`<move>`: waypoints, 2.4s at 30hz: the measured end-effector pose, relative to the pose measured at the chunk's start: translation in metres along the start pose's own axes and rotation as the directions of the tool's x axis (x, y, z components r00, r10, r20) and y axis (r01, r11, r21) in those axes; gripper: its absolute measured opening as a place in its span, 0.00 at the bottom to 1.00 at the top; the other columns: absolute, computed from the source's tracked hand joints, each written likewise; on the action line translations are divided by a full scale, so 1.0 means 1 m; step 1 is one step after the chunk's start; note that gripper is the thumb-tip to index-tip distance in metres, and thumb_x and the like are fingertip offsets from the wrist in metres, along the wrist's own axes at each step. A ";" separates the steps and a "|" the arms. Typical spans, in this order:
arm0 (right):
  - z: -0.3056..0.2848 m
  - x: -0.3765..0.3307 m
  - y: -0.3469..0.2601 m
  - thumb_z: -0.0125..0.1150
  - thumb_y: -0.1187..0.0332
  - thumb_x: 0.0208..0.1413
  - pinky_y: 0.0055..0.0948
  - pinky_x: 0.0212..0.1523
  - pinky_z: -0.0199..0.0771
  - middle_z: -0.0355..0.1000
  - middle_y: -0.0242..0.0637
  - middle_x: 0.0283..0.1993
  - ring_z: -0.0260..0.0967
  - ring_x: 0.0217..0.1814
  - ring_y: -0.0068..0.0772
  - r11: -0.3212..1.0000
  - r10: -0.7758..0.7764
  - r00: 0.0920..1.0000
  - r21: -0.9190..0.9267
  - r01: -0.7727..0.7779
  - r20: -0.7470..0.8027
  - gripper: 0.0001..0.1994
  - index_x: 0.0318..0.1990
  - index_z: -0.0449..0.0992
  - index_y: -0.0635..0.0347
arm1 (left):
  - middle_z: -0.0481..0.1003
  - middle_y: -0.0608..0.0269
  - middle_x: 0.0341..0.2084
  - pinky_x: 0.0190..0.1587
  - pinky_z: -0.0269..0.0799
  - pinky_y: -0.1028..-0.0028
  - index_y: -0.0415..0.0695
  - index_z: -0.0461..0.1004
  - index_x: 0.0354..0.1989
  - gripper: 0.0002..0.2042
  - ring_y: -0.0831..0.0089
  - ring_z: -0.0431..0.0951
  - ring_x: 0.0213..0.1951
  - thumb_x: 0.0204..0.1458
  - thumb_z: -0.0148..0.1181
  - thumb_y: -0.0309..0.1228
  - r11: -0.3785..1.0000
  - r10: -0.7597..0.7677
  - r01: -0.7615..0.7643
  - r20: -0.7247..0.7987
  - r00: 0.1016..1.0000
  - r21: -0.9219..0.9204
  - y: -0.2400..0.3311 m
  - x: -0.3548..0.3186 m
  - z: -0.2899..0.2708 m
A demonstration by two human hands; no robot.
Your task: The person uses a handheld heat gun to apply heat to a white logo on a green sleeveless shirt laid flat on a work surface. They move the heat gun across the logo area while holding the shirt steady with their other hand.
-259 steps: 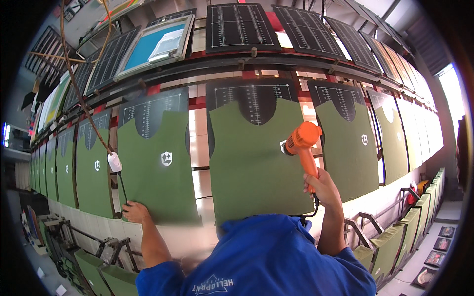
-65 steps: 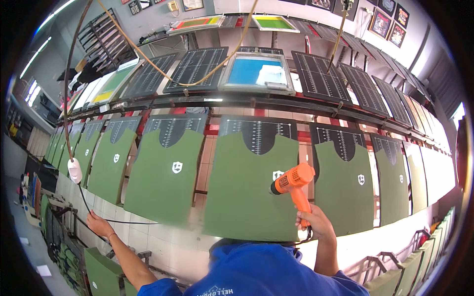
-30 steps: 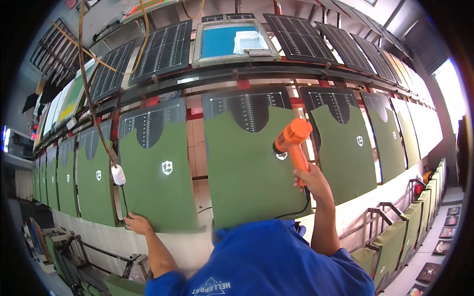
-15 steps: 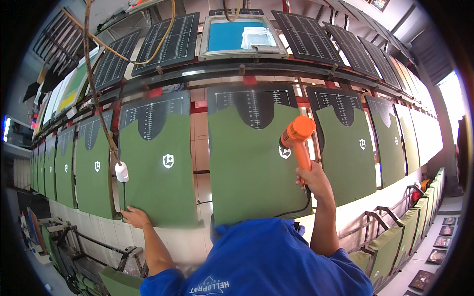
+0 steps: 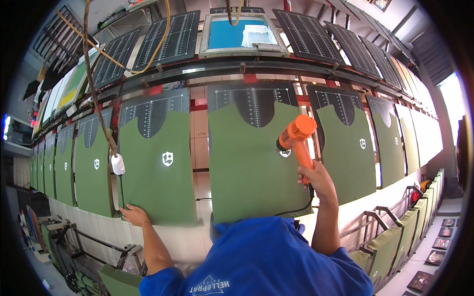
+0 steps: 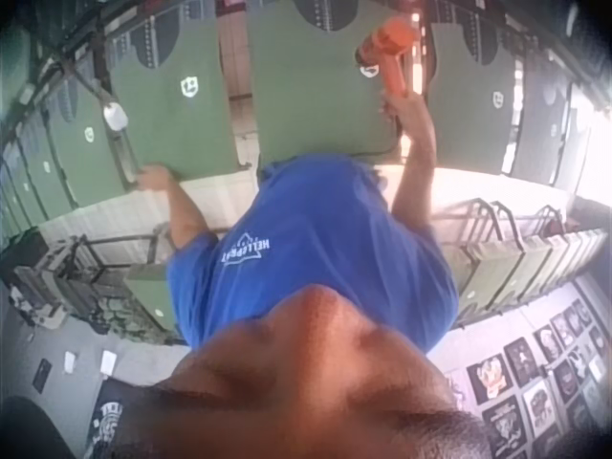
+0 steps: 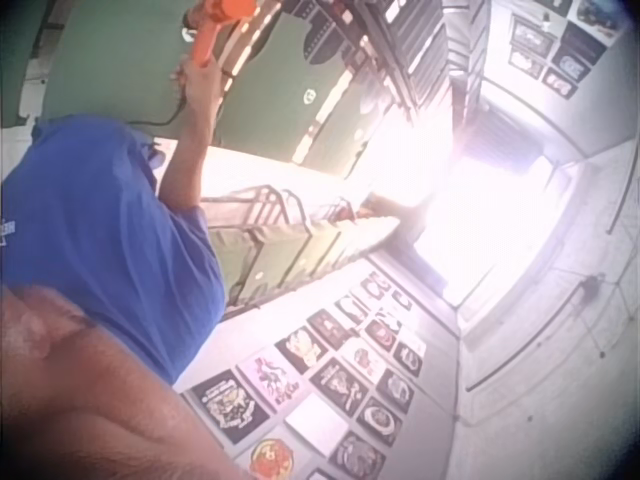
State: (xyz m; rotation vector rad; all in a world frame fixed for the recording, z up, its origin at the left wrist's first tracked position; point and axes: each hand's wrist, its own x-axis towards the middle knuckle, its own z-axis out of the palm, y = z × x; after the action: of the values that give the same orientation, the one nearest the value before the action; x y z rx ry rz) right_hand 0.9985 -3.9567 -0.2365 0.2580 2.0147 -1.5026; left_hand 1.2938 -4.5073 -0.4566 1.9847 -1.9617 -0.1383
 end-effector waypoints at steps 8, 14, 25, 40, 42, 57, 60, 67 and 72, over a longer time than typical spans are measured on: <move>0.006 -0.014 -0.001 0.58 0.66 0.56 0.23 0.23 0.69 0.69 0.29 0.25 0.71 0.26 0.21 0.997 0.019 0.998 -0.073 -0.023 -0.053 0.11 0.42 0.71 0.64 | 0.62 0.48 0.64 0.61 0.62 0.48 0.45 0.58 0.67 0.25 0.42 0.59 0.65 0.66 0.39 0.45 1.000 -0.002 0.002 -0.002 1.000 0.006 0.000 0.000 0.000; 0.005 -0.020 0.001 0.58 0.66 0.56 0.23 0.23 0.69 0.69 0.29 0.25 0.71 0.26 0.21 0.997 0.019 0.998 -0.079 -0.023 -0.054 0.11 0.42 0.71 0.64 | 0.63 0.48 0.64 0.61 0.62 0.48 0.45 0.58 0.67 0.25 0.42 0.59 0.65 0.66 0.39 0.45 1.000 0.006 -0.006 -0.007 1.000 -0.020 -0.005 0.003 0.004; -0.001 -0.026 0.005 0.58 0.67 0.56 0.22 0.22 0.69 0.69 0.30 0.26 0.71 0.25 0.21 0.997 0.043 0.998 -0.067 -0.047 -0.055 0.11 0.42 0.70 0.64 | 0.63 0.50 0.64 0.61 0.63 0.48 0.46 0.58 0.67 0.25 0.42 0.59 0.65 0.66 0.39 0.45 1.000 0.007 -0.007 -0.007 1.000 0.016 -0.003 0.002 0.003; -0.009 -0.035 0.018 0.59 0.68 0.56 0.20 0.20 0.69 0.69 0.31 0.26 0.70 0.24 0.21 0.999 0.028 0.996 -0.021 -0.030 -0.086 0.11 0.42 0.69 0.65 | 0.62 0.50 0.64 0.61 0.62 0.47 0.46 0.57 0.67 0.25 0.43 0.58 0.65 0.66 0.39 0.46 1.000 -0.005 0.005 0.018 1.000 -0.006 0.000 0.001 -0.001; -0.014 -0.034 0.019 0.59 0.68 0.56 0.21 0.20 0.69 0.68 0.31 0.26 0.70 0.24 0.22 0.999 0.046 0.997 0.025 -0.044 -0.066 0.11 0.42 0.69 0.65 | 0.62 0.50 0.64 0.62 0.61 0.47 0.46 0.57 0.67 0.25 0.43 0.58 0.65 0.66 0.39 0.46 1.000 -0.002 0.002 0.013 1.000 -0.014 0.000 0.000 -0.001; -0.005 -0.018 0.009 0.60 0.66 0.56 0.22 0.21 0.70 0.69 0.31 0.26 0.71 0.24 0.22 0.995 -0.013 0.996 -0.099 0.004 -0.091 0.11 0.40 0.69 0.65 | 0.62 0.51 0.65 0.62 0.61 0.49 0.46 0.58 0.67 0.25 0.43 0.59 0.65 0.66 0.38 0.45 1.000 -0.008 0.008 0.020 1.000 -0.007 0.005 -0.003 -0.005; -0.009 -0.015 0.009 0.58 0.67 0.56 0.23 0.23 0.69 0.69 0.30 0.26 0.71 0.26 0.21 0.998 0.024 0.995 -0.061 -0.030 -0.096 0.11 0.43 0.70 0.63 | 0.62 0.51 0.65 0.62 0.61 0.49 0.46 0.58 0.67 0.25 0.43 0.59 0.65 0.66 0.38 0.45 1.000 0.009 -0.009 0.004 1.000 -0.003 0.000 0.000 0.000; -0.007 -0.008 0.004 0.58 0.67 0.56 0.21 0.21 0.69 0.69 0.31 0.26 0.71 0.24 0.22 0.998 -0.005 0.996 -0.057 0.000 -0.089 0.11 0.42 0.69 0.65 | 0.64 0.49 0.62 0.59 0.64 0.49 0.47 0.57 0.68 0.26 0.50 0.62 0.64 0.65 0.41 0.45 0.999 0.018 -0.017 -0.029 0.999 0.037 -0.004 0.002 0.006; -0.007 -0.001 0.007 0.58 0.67 0.56 0.21 0.20 0.68 0.69 0.30 0.26 0.71 0.24 0.21 0.999 -0.017 0.996 -0.045 0.013 -0.087 0.11 0.41 0.70 0.64 | 0.63 0.51 0.64 0.62 0.62 0.50 0.44 0.58 0.67 0.25 0.43 0.59 0.65 0.66 0.39 0.45 1.000 0.020 -0.020 -0.002 1.000 0.003 0.001 -0.001 -0.002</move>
State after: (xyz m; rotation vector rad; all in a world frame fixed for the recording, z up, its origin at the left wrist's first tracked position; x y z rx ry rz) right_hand 1.0003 -3.9479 -0.2400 0.2962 2.1202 -1.4774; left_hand 1.2929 -4.5056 -0.4548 1.9659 -1.9809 -0.1278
